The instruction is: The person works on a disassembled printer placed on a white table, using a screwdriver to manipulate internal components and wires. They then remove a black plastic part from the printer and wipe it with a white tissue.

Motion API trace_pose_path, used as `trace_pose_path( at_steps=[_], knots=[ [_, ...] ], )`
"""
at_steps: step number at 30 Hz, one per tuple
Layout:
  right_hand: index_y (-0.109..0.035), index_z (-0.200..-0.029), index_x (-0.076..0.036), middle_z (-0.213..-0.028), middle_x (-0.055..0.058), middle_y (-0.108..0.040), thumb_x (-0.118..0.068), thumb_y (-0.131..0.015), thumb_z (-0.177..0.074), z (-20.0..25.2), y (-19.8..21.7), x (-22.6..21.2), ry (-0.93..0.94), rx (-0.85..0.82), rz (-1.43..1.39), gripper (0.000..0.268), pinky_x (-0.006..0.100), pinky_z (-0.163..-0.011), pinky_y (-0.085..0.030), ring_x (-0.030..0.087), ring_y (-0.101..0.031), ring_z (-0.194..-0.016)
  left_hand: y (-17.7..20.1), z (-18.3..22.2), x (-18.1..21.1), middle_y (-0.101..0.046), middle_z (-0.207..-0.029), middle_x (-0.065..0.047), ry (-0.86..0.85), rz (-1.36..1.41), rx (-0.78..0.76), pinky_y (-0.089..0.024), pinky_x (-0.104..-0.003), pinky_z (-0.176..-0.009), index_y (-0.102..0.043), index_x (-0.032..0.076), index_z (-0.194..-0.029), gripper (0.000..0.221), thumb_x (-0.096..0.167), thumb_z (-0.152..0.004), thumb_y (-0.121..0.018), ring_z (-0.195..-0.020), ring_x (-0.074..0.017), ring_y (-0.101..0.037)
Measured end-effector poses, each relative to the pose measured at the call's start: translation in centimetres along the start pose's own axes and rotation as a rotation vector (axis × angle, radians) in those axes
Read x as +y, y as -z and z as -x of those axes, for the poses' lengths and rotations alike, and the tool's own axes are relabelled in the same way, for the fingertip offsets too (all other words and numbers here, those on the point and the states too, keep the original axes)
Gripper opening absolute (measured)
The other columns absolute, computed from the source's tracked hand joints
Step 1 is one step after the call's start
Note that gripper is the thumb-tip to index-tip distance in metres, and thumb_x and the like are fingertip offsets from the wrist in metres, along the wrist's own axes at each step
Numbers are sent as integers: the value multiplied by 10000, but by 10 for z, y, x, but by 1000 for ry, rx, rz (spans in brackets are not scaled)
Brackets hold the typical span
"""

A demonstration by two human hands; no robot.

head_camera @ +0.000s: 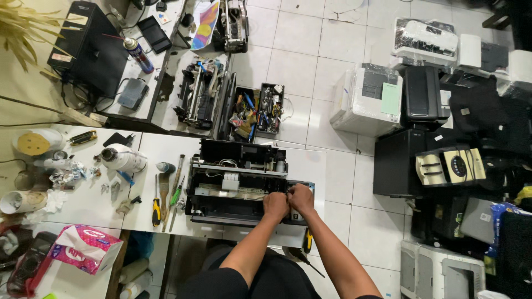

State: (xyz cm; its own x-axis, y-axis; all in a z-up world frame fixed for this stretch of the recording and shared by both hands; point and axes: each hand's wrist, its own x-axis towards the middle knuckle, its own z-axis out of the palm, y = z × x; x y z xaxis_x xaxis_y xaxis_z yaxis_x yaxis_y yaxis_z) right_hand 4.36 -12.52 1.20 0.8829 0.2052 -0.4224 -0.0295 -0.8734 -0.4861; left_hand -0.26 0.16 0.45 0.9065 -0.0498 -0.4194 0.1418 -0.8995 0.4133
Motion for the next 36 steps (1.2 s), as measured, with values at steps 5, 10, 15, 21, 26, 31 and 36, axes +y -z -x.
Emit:
trace_pose_path(
  at_steps=[5, 10, 15, 21, 26, 31, 36],
  knots=[
    [-876, -1059, -213, -981, 55, -799, -362, -803, -911, -9, -5, 46, -132, 182, -278, 223, 426, -859, -635, 305, -776, -967, -1, -4, -4, -798, -842, -131, 4, 43, -20, -636, -473, -854, -849, 142, -901, 252, 369, -852, -752, -925, -377, -791],
    [-851, -1009, -170, -958, 80, -761, -251, -787, -908, -2, 11, 65, 27, 367, -62, 145, 390, -796, -639, 291, -771, -888, 0, -2, -4, -802, -870, -121, 59, 94, -34, -645, -455, -895, -852, 173, -922, 269, 407, -835, -752, -973, -353, -793],
    [-796, -1039, -62, -998, 140, -704, -187, -761, -913, -14, -15, 70, 184, 291, 192, 181, 416, -838, -641, 347, -741, -977, 0, -1, -3, -793, -838, -119, 28, 51, -33, -639, -480, -888, -851, 158, -914, 253, 377, -842, -744, -951, -365, -794],
    [-796, -986, -62, -1006, 152, -682, -143, -726, -914, -7, -40, 66, 263, 306, 149, 128, 401, -878, -622, 368, -721, -1004, 1, -1, -1, -813, -916, -102, 59, 44, -81, -642, -492, -920, -860, 183, -1014, 292, 392, -838, -758, -1012, -348, -796],
    [-826, -1016, -82, -1073, 137, -688, -183, -743, -921, -20, -35, 75, 243, 289, 76, 161, 382, -912, -626, 351, -732, -1041, 0, -7, -4, -814, -924, -106, 79, 50, -77, -639, -488, -928, -860, 211, -998, 284, 416, -839, -745, -1020, -350, -797],
    [-793, -1145, -108, -1053, 122, -696, -184, -762, -878, -39, -41, 88, 163, 240, 55, 279, 411, -878, -640, 342, -749, -1018, 5, -3, -2, -817, -932, -119, 70, 48, -83, -634, -505, -929, -860, 193, -1003, 290, 402, -849, -730, -1026, -370, -795],
    [-798, -985, -102, -1025, 112, -696, -155, -734, -847, -30, -44, 76, 270, 181, 262, 161, 383, -844, -637, 337, -732, -1015, 7, 1, 1, -810, -892, -113, 71, 52, -44, -644, -498, -911, -863, 203, -979, 274, 401, -858, -718, -1000, -363, -798]
  ],
)
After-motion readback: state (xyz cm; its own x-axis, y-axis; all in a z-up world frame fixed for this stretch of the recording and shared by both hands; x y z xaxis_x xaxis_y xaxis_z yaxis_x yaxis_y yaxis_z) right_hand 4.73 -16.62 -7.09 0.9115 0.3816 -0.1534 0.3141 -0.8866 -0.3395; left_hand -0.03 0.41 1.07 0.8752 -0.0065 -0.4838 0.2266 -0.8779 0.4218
